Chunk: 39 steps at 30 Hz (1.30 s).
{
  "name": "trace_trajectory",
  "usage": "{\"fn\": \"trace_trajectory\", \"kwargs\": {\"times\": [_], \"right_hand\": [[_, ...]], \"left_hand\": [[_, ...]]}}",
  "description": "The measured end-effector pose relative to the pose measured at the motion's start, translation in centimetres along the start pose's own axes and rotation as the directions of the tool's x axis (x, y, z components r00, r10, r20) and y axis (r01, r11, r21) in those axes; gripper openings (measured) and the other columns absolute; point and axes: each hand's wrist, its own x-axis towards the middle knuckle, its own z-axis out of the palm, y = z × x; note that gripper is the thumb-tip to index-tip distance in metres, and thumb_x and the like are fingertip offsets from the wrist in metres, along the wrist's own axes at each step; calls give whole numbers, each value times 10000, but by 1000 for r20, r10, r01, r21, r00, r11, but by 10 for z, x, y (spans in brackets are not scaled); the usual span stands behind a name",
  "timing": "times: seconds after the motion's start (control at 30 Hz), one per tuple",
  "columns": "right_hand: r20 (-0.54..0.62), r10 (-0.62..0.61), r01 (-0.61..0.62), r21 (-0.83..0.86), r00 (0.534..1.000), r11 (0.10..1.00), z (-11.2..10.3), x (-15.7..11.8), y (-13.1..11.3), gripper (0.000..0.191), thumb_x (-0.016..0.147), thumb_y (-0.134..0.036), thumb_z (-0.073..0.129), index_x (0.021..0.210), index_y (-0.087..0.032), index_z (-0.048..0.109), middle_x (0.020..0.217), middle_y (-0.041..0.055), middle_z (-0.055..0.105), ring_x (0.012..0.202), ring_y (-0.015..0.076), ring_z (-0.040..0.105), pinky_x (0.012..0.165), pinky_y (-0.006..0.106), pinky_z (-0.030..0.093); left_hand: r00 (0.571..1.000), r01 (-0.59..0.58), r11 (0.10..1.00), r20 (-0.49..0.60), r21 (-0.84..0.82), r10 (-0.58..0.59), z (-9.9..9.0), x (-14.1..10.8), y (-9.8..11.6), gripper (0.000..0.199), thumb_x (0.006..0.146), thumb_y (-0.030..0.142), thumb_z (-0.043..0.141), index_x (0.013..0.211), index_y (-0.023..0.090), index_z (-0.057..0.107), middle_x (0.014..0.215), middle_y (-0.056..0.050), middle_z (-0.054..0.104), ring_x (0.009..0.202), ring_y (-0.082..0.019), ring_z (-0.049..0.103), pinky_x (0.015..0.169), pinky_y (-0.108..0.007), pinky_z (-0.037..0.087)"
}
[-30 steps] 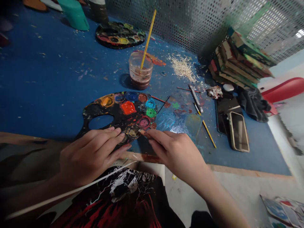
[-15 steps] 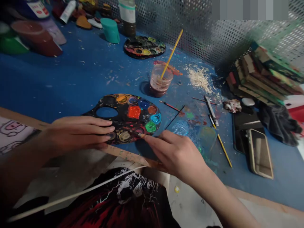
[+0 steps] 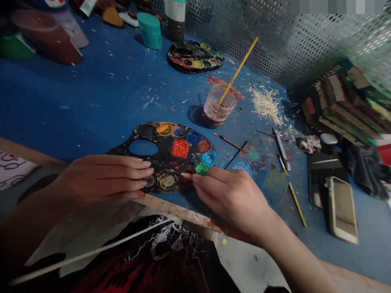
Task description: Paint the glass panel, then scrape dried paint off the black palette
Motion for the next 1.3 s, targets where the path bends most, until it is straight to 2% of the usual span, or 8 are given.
{"fn": "trace_trajectory", "kwargs": {"times": [0.13, 0.33, 0.43, 0.53, 0.63, 0.87, 1.03, 1.3], "right_hand": [[10, -24, 24, -3, 1000, 1000, 0, 5, 1, 225, 998, -201, 545, 916, -185, 754, 706, 8, 705, 580, 102, 646, 521, 251, 420], [-9, -48, 48, -4, 999, 999, 1, 7, 2, 220, 1003, -197, 542, 917, -168, 743, 700, 8, 702, 563, 98, 637, 507, 258, 390], [37, -55, 56, -17, 998, 998, -5, 5, 5, 220, 1000, -202, 545, 908, -179, 743, 684, 4, 688, 553, 97, 617, 519, 255, 392], [58, -60, 62, -42, 997, 997, -10, 2, 7, 214, 996, -205, 550, 913, -189, 746, 720, 14, 710, 564, 98, 620, 528, 260, 399], [24, -69, 70, -44, 997, 997, -9, 0, 9, 194, 993, -210, 561, 932, -199, 744, 724, 4, 718, 570, 92, 632, 523, 255, 404], [-55, -49, 48, -23, 997, 999, -1, -10, 10, 146, 979, -190, 592, 969, -194, 737, 697, -8, 713, 565, 81, 637, 516, 240, 405], [-42, -53, 52, -7, 998, 999, 3, -3, 5, 206, 1002, -198, 549, 933, -161, 740, 699, 8, 710, 560, 88, 634, 493, 251, 393], [2, -61, 61, -2, 998, 998, -1, 0, 6, 175, 992, -183, 566, 954, -160, 735, 693, 1, 689, 567, 94, 625, 518, 261, 396]], "left_hand": [[977, -181, 982, 103, -54, 185, -4, 3, -3, 269, 907, 233, 698, 1126, 383, 737, 1162, 66, 759, 1017, -140, 751, 1037, -256, 585], [969, -245, 969, 45, 15, 244, -6, 10, 5, 210, 928, 186, 666, 1085, 301, 746, 1160, 48, 761, 1016, -116, 748, 1075, -224, 549], [963, -270, 963, -12, 13, 270, -5, 14, 8, 199, 921, 167, 672, 1051, 293, 754, 1120, 55, 773, 988, -107, 754, 1066, -212, 552], [973, -229, 971, -11, -74, 228, -3, 13, 7, 268, 903, 153, 690, 1081, 344, 753, 1150, 67, 761, 1021, -133, 749, 1094, -267, 555], [987, -153, 978, 33, -138, 159, -1, 9, 6, 341, 927, 133, 650, 1167, 365, 721, 1183, 62, 752, 1057, -139, 739, 1112, -311, 556], [989, -149, 986, 5, -79, 150, -1, 0, 3, 485, 840, 174, 773, 1245, 422, 670, 1172, 84, 753, 995, -146, 759, 1058, -276, 589], [987, -160, 984, 4, -76, 160, -1, 4, 6, 393, 938, 189, 657, 1291, 360, 638, 1192, 62, 750, 1016, -112, 748, 999, -226, 615], [958, -285, 957, -29, 54, 286, -2, 12, 8, 99, 949, 225, 656, 1009, 251, 730, 1120, 39, 777, 1047, -112, 739, 1115, -250, 542]]}}
